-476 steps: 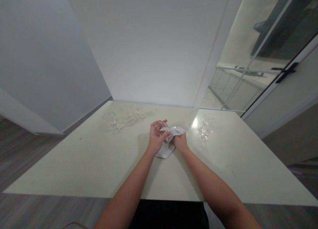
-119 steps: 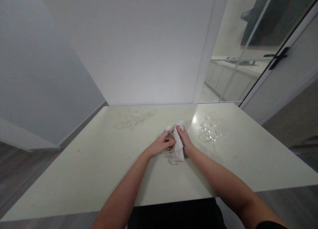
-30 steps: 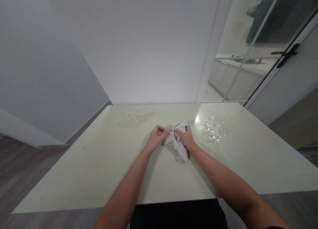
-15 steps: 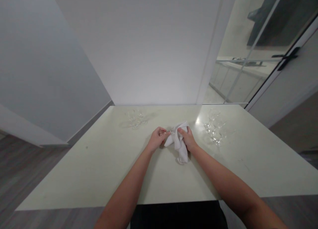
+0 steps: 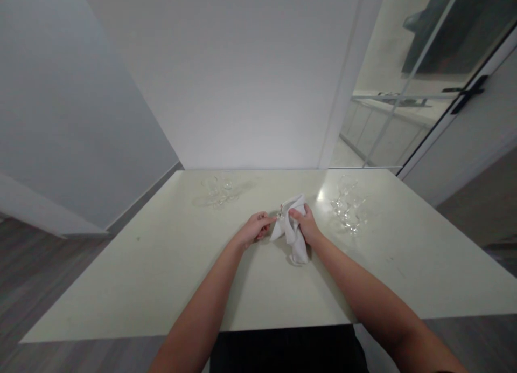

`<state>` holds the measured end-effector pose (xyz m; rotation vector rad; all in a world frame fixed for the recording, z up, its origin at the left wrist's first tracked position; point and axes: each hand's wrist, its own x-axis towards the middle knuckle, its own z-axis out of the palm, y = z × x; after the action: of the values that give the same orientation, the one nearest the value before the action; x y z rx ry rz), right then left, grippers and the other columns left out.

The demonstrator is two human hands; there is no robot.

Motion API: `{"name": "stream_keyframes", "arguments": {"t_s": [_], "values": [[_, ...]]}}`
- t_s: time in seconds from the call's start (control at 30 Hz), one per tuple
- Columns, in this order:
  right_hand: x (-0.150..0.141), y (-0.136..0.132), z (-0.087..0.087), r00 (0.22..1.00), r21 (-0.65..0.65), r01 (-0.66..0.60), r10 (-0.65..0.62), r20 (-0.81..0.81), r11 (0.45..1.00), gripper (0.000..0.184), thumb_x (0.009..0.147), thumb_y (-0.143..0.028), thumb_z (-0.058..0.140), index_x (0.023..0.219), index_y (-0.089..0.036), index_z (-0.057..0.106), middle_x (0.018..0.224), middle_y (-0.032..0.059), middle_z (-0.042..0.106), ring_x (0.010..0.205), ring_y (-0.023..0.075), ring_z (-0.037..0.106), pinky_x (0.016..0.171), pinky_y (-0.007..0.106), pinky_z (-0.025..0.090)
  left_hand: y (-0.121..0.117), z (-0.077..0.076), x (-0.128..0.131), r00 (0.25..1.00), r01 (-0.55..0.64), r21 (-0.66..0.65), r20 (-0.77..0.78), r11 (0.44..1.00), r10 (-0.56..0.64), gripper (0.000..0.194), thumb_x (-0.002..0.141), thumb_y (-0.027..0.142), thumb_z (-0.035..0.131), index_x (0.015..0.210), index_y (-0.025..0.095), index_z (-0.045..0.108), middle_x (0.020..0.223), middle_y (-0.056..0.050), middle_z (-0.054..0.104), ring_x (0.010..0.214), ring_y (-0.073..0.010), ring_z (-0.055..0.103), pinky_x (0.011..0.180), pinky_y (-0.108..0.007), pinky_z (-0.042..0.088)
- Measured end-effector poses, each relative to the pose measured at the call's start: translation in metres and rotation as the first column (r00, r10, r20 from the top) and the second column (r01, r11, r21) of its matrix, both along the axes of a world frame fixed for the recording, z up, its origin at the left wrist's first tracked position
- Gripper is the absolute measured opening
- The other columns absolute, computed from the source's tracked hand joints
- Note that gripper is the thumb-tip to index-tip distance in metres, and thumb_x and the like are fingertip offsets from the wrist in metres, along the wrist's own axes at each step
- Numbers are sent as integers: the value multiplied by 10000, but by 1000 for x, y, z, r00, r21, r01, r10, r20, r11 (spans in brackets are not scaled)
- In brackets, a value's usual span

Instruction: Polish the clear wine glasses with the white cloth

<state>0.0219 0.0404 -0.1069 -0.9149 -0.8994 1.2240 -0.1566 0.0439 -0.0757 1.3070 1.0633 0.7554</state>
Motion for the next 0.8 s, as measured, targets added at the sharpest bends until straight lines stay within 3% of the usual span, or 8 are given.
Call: {"name": "stream_keyframes", "arguments": {"t_s": [0.03,0.1,0.2,0.27,0.33,0.67,0.73,0.8], "values": [[-1,0,0,1000,2,0,0,-2,1000,466,631,-423,778,998,-230,567,877,1,683,740,167,626,709,301,506,0,0,0,1000,-27,49,-12,998,28,384,738,522,651,703,200,444,528,80,400,382,-48,273,406,-199,197],[-1,1,1,1000,-30,26,-26,-14,999,434,652,-454,757,972,-223,578,855,-1,677,722,162,617,691,294,502,-1,0,0,988,-116,274,-64,955,138,351,725,484,682,809,192,505,623,53,493,458,-65,385,453,-196,284],[-2,3,3,997,-93,58,-63,-44,994,392,688,-525,708,888,-210,585,770,-12,649,662,151,589,646,277,487,-3,-1,1,953,-105,602,-166,792,252,331,734,407,691,951,201,549,804,15,577,603,-91,482,573,-211,375],[-2,4,5,996,-100,57,-63,-56,993,384,707,-549,687,840,-205,581,723,-16,627,638,147,571,631,269,477,-3,-1,1,930,-36,694,-240,719,278,239,776,369,648,927,204,562,817,6,584,630,-102,493,609,-223,382],[-2,3,6,996,-90,52,-58,-63,995,379,713,-550,687,822,-204,577,708,-17,617,636,147,566,626,267,473,-4,-1,1,913,7,727,-285,687,293,162,804,341,612,871,202,562,777,4,581,641,-114,504,625,-231,383],[-2,3,1,994,-80,57,-64,-89,995,391,683,-509,732,868,-197,585,731,-21,644,639,143,578,626,263,481,-2,-3,-1,910,31,725,-305,688,280,157,808,342,604,811,197,543,721,10,582,638,-120,518,615,-230,386],[-1,4,-1,993,-79,57,-65,-95,995,397,679,-507,734,883,-197,591,744,-17,654,642,145,586,629,265,487,-2,-3,0,925,10,706,-276,708,262,178,799,356,612,798,192,542,697,18,569,619,-110,505,597,-222,380],[-1,4,-3,995,-63,51,-57,-83,997,394,685,-494,732,908,-199,595,777,-8,671,657,147,599,642,269,495,0,-4,2,953,-46,642,-202,765,227,220,773,383,636,775,188,534,650,31,540,576,-98,482,562,-213,367]]}}
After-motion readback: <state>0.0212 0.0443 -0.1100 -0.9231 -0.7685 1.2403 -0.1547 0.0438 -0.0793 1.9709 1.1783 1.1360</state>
